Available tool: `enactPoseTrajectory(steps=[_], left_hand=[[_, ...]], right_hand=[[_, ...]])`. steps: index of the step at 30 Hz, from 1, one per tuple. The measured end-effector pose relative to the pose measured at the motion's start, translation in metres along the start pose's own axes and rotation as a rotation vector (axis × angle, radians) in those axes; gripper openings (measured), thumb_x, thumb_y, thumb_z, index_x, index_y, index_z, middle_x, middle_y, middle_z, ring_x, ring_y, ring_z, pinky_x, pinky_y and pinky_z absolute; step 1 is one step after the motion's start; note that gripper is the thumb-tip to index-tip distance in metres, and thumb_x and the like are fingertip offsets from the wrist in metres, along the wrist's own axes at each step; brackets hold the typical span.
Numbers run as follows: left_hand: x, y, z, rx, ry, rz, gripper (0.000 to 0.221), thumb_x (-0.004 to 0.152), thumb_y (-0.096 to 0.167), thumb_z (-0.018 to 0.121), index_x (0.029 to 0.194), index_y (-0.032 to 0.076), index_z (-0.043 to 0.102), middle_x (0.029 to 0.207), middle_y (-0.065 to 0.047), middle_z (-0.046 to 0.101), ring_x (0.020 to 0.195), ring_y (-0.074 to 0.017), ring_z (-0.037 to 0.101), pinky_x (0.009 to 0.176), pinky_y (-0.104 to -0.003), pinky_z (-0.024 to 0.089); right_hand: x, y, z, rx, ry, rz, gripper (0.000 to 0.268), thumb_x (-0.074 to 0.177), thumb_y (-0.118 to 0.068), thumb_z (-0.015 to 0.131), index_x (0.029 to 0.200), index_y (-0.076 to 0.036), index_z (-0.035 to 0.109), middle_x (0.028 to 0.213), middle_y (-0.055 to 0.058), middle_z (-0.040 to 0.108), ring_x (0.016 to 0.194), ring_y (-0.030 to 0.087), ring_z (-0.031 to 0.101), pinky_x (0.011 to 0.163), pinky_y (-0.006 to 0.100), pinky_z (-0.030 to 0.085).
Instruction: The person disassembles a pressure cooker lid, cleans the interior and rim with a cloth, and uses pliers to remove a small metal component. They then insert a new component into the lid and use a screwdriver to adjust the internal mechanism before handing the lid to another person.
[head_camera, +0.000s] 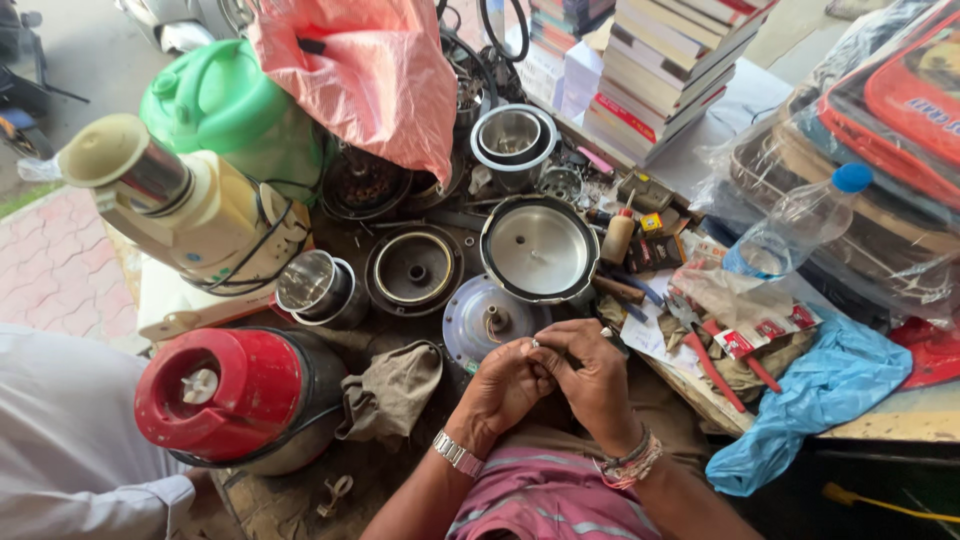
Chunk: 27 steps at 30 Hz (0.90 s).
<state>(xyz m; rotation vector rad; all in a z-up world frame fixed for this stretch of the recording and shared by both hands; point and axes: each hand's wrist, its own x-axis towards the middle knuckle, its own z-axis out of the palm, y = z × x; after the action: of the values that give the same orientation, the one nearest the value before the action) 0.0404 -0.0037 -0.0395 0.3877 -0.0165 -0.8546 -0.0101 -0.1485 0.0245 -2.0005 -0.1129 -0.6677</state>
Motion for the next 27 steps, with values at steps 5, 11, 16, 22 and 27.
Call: enactPoseTrajectory(steps=[5,11,16,22,27], left_hand=[[0.000,0.005,0.004,0.042,0.127,-0.012,0.026,0.088,0.026,0.070,0.107,0.009,0.067,0.096,-0.003,0.069,0.089,-0.0147,0.065,0.084,-0.034,0.055],[0.001,0.003,-0.003,-0.021,-0.012,-0.009,0.020,0.101,0.022,0.072,0.109,0.006,0.066,0.096,-0.003,0.067,0.090,-0.0154,0.063,0.085,-0.035,0.053],[0.006,-0.002,-0.015,0.015,0.097,-0.020,0.020,0.093,0.023,0.071,0.104,0.007,0.065,0.093,-0.003,0.068,0.086,-0.0156,0.063,0.082,-0.034,0.053],[0.009,-0.008,-0.013,-0.039,0.057,-0.041,0.020,0.097,0.023,0.073,0.107,0.007,0.066,0.095,-0.002,0.067,0.088,-0.0145,0.063,0.082,-0.033,0.053],[0.008,-0.008,-0.012,0.001,0.154,-0.055,0.024,0.089,0.025,0.072,0.105,0.009,0.066,0.096,-0.002,0.069,0.088,-0.0145,0.064,0.081,-0.032,0.053]], right_hand=[[0.002,-0.005,0.004,0.188,-0.066,0.017,0.016,0.092,-0.005,0.073,0.108,-0.005,0.075,0.116,0.009,0.075,0.103,0.020,0.074,0.086,0.030,0.060],[0.003,-0.002,0.002,-0.012,-0.016,0.080,0.031,0.080,-0.010,0.085,0.107,-0.005,0.073,0.103,0.009,0.072,0.096,0.020,0.070,0.083,0.030,0.056],[0.001,0.004,-0.001,0.263,-0.087,0.202,0.024,0.089,-0.007,0.073,0.113,-0.007,0.072,0.111,0.008,0.070,0.097,0.018,0.071,0.082,0.030,0.058],[0.001,0.010,-0.002,-0.012,-0.026,0.137,0.024,0.083,-0.011,0.083,0.104,-0.006,0.072,0.101,0.007,0.072,0.089,0.019,0.071,0.076,0.030,0.056],[0.000,0.012,-0.004,0.214,-0.119,0.037,0.016,0.089,-0.005,0.072,0.105,-0.005,0.072,0.116,0.010,0.073,0.102,0.021,0.071,0.085,0.031,0.057]])
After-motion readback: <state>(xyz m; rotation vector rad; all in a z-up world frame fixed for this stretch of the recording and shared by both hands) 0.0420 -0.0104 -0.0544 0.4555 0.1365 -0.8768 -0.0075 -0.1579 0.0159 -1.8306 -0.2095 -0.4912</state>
